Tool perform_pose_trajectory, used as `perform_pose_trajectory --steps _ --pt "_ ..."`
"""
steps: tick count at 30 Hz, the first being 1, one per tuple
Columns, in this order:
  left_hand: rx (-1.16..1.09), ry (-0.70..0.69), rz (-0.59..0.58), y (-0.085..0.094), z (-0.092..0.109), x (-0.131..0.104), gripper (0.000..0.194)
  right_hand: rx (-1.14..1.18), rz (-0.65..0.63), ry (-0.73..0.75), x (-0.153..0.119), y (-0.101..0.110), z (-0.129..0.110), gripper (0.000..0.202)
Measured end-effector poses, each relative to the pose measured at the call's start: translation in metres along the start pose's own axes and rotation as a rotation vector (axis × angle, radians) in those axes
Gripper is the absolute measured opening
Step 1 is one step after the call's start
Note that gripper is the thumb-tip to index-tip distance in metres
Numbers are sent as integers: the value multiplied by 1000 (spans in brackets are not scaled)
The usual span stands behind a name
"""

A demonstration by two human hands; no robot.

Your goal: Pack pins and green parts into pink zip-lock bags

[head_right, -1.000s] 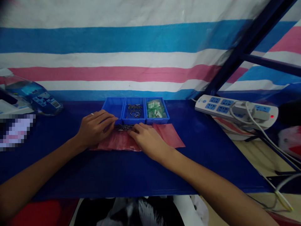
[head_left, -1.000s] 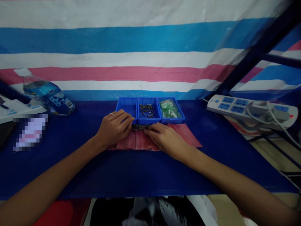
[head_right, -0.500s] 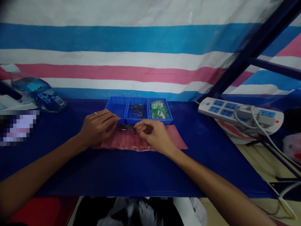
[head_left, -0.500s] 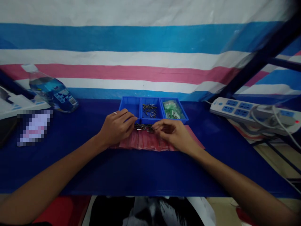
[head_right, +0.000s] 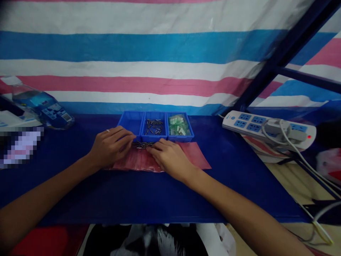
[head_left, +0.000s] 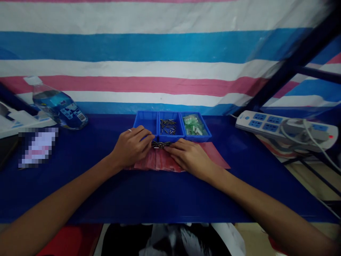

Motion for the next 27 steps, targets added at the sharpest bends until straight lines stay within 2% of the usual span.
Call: perform_pose_trajectory --steps 2,6,9,11,13,15,18,20,23,25,27 --pt "5 3 -1 0 0 0 13 -79 -55 25 0 -10 -1 30" --pt "7 3 -12 -1 0 1 13 -94 -57 16 0 -14 1 27" --pt "-9 -2 -20 -3 0 1 12 -35 -10 5 -2 -8 2 25" --pt "-16 -4 -11 -3 0 0 11 50 69 -20 -2 1 2 21" --pt "-14 -8 3 -2 0 0 11 175 161 -89 -4 11 7 15" --pt "-1 -15 19 -1 1 -1 10 379 198 -234 -5 13 20 11" --pt "18 -22 28 -1 2 -1 10 803 139 -504 -10 -2 38 13" --pt "25 -25 26 -1 2 -1 9 986 181 -585 -12 -4 43 14" --pt "27 -26 23 -2 2 -1 9 979 326 -538 -11 13 45 18" --pt "26 -24 18 -3 1 -2 9 872 340 -465 -9 20 41 33" --pt "21 -21 12 -3 1 -3 10 691 315 -374 -8 24 33 36"
Point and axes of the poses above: each hand's wrist, its own x-axis towards the middle knuckle, its own y-axis out of the back of the hand, z = x × y, the point moved 9 cm from there along x, towards the middle knuckle, and after that the axes turned 3 degrees about x, right-handed, at the moved point
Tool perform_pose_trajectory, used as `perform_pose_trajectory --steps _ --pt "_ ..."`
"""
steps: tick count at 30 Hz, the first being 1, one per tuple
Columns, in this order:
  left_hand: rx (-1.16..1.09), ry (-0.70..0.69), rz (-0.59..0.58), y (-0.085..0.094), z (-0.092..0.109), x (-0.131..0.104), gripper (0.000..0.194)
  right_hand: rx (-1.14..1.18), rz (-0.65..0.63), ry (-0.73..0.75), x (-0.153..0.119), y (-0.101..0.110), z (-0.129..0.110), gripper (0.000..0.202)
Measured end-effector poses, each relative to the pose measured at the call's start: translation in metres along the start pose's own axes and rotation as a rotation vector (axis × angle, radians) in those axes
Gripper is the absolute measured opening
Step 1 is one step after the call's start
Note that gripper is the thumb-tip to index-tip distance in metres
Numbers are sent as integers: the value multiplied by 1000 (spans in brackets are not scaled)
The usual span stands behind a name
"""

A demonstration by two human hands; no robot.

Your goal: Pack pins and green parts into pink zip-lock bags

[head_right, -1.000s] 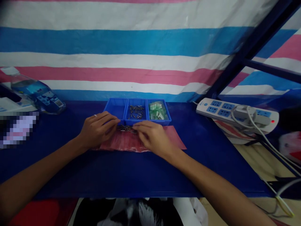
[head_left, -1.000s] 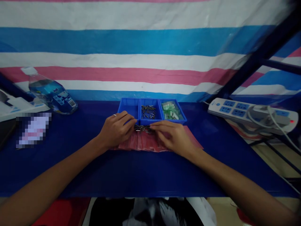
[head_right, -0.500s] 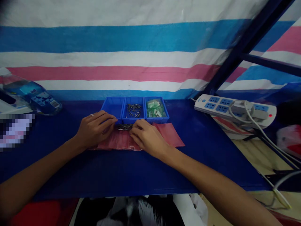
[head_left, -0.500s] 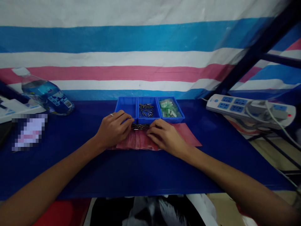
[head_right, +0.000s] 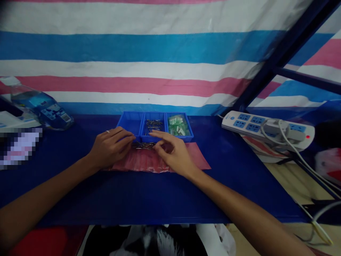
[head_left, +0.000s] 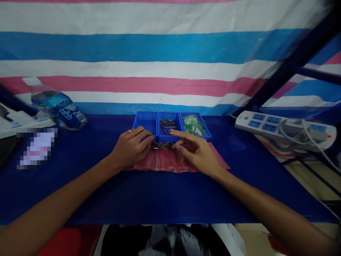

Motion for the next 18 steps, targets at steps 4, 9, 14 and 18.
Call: perform_pose_trajectory --steps 4,9,14,18 --pt "-10 7 -12 -1 0 1 11 -475 -128 196 -8 -18 -4 28" --pt "-5 6 -15 -1 1 1 10 -767 -290 274 -13 -40 7 29" --pt "-8 -6 -30 -2 1 0 11 -735 -292 288 -13 -42 7 24" --pt "-15 3 -25 -1 0 0 10 -565 -131 240 -9 -24 -4 23"
Point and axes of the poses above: each hand's wrist, its own x-axis towards the middle knuckle, its own y-axis out of the back of the hand, z = x × y, the point moved 9 cm from there along x, towards the middle knuckle, and after that the axes turned 3 degrees about x, right-handed, at the moved point
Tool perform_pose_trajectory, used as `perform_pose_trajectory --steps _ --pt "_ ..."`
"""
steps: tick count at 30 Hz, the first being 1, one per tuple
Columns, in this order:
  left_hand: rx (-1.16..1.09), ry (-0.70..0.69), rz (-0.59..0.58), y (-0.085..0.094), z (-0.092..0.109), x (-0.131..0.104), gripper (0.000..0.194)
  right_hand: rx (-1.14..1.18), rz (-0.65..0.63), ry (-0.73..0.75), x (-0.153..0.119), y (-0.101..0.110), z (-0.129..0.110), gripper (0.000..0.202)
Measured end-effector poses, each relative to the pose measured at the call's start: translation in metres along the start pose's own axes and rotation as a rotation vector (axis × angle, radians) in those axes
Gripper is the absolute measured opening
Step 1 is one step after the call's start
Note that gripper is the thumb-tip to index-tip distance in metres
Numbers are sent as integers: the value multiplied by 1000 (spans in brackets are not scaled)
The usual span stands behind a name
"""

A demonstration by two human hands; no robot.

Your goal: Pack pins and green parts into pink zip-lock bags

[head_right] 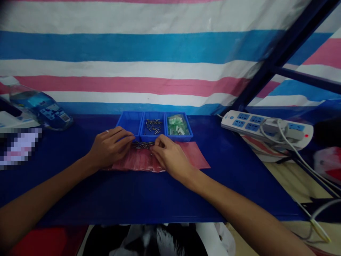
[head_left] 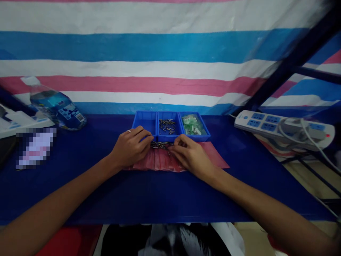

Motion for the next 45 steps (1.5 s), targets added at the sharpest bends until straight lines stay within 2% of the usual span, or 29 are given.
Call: perform_pose_trajectory --steps 2,4,6,9,11,13,17,21,28,35,41,45 --pt "6 1 14 0 0 0 10 136 55 -121 1 9 8 18" --pt "8 -1 24 0 0 0 10 311 52 -274 1 9 21 14" --pt "6 -3 28 -1 0 0 10 444 98 -358 0 10 30 13" --pt "10 -10 35 -1 0 0 10 456 267 -270 1 25 30 24" --pt "11 -12 44 1 1 1 10 378 294 -176 2 29 23 29" --pt "8 -10 42 2 1 1 10 269 192 -101 2 21 14 30" --pt "9 -4 12 2 1 2 12 -37 -97 17 -2 -10 3 29" --pt "16 -16 -6 1 2 1 12 -167 -203 90 -5 -23 0 24" --pt "2 -17 -5 1 2 1 12 -178 -118 84 -3 -14 -1 25" --pt "7 -10 11 2 1 2 12 -132 -217 211 -5 -18 -8 29" --pt "5 -8 -2 0 1 1 13 -127 -213 212 -6 -20 -6 28" --pt "13 -14 -12 -1 1 1 12 -75 -162 178 -4 -13 -7 26"
Point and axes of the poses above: each hand's wrist, its own x-axis towards the middle knuckle, its own y-axis out of the back of the hand, z = x × y, the point moved 9 cm from there along x, towards the middle knuckle, and after that the axes turned 3 degrees about x, right-handed, at the moved point
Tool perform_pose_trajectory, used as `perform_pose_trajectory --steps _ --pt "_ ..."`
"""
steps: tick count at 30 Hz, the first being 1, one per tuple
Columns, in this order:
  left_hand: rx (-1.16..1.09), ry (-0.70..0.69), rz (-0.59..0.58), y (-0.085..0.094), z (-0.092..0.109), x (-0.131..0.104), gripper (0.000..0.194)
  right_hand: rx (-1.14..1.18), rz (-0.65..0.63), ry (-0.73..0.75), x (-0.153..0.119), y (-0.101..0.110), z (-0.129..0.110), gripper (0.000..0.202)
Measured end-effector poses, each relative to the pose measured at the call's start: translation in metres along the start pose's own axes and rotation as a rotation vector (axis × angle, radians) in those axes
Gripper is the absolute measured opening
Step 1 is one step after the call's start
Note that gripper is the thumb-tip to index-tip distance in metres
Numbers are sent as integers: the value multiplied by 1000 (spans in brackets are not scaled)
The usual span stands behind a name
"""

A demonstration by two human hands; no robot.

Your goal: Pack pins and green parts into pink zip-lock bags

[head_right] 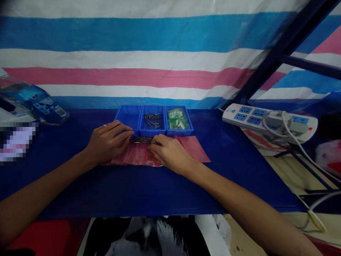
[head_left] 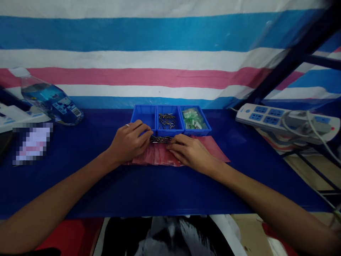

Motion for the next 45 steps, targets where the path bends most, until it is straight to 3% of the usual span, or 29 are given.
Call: perform_pose_trajectory --steps 3,8,13,15,20,23,31,37,40,45 --pt "5 -4 10 1 0 0 12 139 110 -93 1 14 4 17" --pt "8 -6 17 1 0 0 11 581 275 -414 -5 21 32 8" --pt "11 -6 19 1 0 0 12 539 506 -422 -11 43 40 21" --pt "9 -3 11 1 0 0 13 442 464 -364 -9 43 35 22" --pt "-1 0 7 2 1 2 13 53 52 -164 0 9 13 26" --pt "16 -10 15 4 2 2 13 -115 -75 -102 0 -5 7 23" --pt "19 -20 17 5 3 1 13 -320 -137 -36 1 -9 -1 13" --pt "20 -8 19 1 1 0 12 -447 -102 -35 2 -8 -10 9" --pt "22 -5 21 1 0 1 10 -235 10 -108 2 6 -5 13" --pt "32 -11 21 2 2 2 10 508 294 -457 -7 24 34 10"
Point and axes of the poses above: each hand's wrist, its own x-axis towards the middle knuckle, its own y-axis out of the back of the hand, z = x × y, the point moved 9 cm from there along x, towards the middle knuckle, and after that the axes turned 3 degrees about x, right-handed, at the moved point
